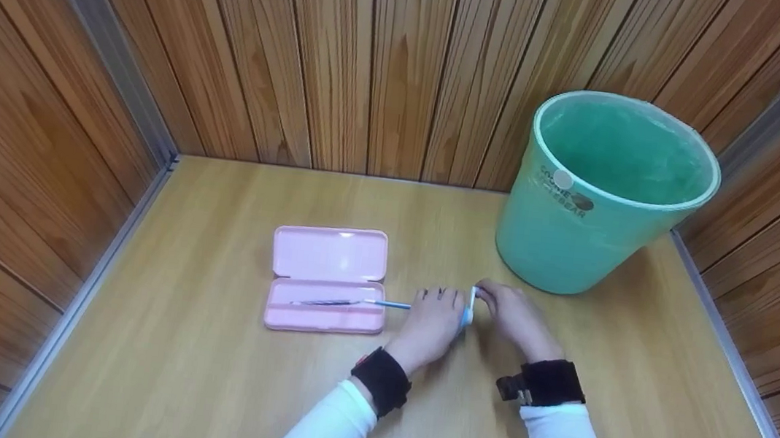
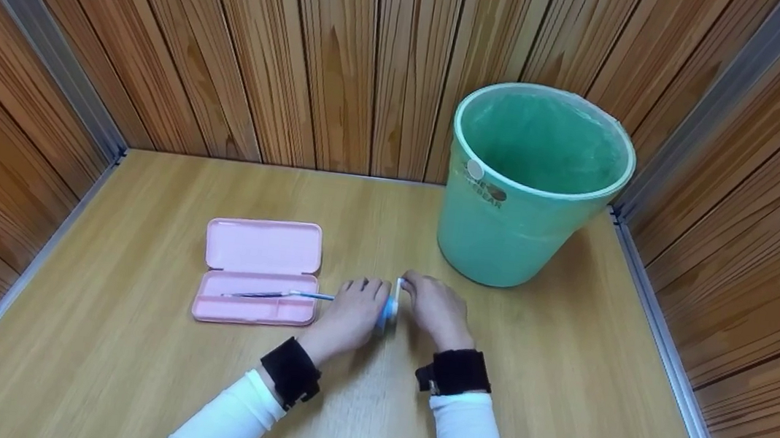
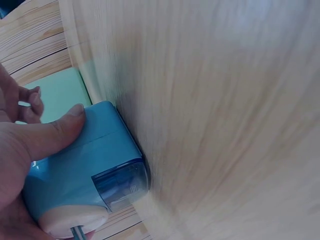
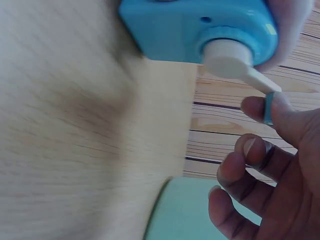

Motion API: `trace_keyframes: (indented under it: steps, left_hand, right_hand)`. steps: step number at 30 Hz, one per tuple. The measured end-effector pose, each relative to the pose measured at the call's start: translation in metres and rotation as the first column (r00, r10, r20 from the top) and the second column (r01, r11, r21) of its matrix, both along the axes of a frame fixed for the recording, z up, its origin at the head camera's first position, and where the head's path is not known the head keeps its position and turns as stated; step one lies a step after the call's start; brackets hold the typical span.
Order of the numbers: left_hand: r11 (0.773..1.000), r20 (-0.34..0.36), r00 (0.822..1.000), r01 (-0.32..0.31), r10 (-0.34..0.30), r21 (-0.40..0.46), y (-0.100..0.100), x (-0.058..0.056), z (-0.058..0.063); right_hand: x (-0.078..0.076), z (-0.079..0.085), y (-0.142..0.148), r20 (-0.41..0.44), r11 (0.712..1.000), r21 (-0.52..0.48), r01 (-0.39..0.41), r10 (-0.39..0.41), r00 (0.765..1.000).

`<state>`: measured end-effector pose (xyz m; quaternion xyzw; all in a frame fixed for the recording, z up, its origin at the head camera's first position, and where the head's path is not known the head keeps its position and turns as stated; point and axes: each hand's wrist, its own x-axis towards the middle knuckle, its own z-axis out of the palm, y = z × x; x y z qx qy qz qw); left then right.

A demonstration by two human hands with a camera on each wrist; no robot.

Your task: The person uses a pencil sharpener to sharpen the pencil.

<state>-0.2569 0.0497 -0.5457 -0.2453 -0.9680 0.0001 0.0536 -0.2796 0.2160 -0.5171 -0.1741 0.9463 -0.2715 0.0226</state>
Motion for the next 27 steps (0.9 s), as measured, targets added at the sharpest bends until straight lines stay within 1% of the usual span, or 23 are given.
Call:
trace_keyframes:
  steps: [3, 5, 7, 10, 12, 17, 20, 23, 27]
  left_hand:
    - [1.000, 0.015, 1.000, 0.004, -0.004, -0.001, 0.001, 0.000, 0.000]
    - [1.000, 0.009, 1.000, 0.011, -0.010, -0.003, 0.001, 0.000, 0.000]
    - [1.000, -0.002, 1.000, 0.012, -0.012, -0.009, 0.000, 0.001, 0.000]
    - [1.000, -0.013, 1.000, 0.012, -0.012, -0.019, 0.000, 0.001, 0.001]
    - [1.000, -0.006, 1.000, 0.007, -0.008, -0.023, 0.000, 0.000, 0.001]
    - [1.000, 0.032, 0.999, 0.009, -0.009, -0.007, 0.000, 0.000, 0.001]
    - [1.000, 0.041, 0.999, 0.006, -0.006, 0.005, -0.001, 0.000, 0.001]
    - [1.000, 0.019, 1.000, -0.001, 0.000, 0.012, -0.001, 0.000, 0.002]
    - [1.000, -0.023, 1.000, 0.002, -0.002, -0.005, -0.001, 0.000, 0.000]
  right_hand:
    - [-0.003, -0.003, 0.000, 0.051, 1.000, -0.005, 0.025, -0.025, 0.998]
    - [-0.004, -0.004, 0.001, 0.090, 0.999, -0.013, 0.039, -0.037, 0.995]
    - [-0.005, -0.006, 0.001, 0.102, 0.999, -0.018, 0.040, -0.038, 0.994]
    - [-0.008, -0.008, 0.001, 0.087, 0.999, -0.023, 0.025, -0.023, 0.996]
    - [-0.010, -0.010, 0.000, 0.077, 1.000, -0.020, 0.020, -0.018, 0.997]
    - [-0.012, -0.016, 0.000, 0.144, 0.999, -0.011, 0.041, -0.039, 0.989]
    - [-0.013, -0.017, 0.000, 0.176, 0.998, -0.005, 0.058, -0.056, 0.983]
    - [-0.015, -0.017, 0.000, 0.185, 0.998, -0.002, 0.063, -0.062, 0.981]
    - [-0.015, -0.020, 0.001, 0.208, 0.998, -0.005, 0.060, -0.058, 0.977]
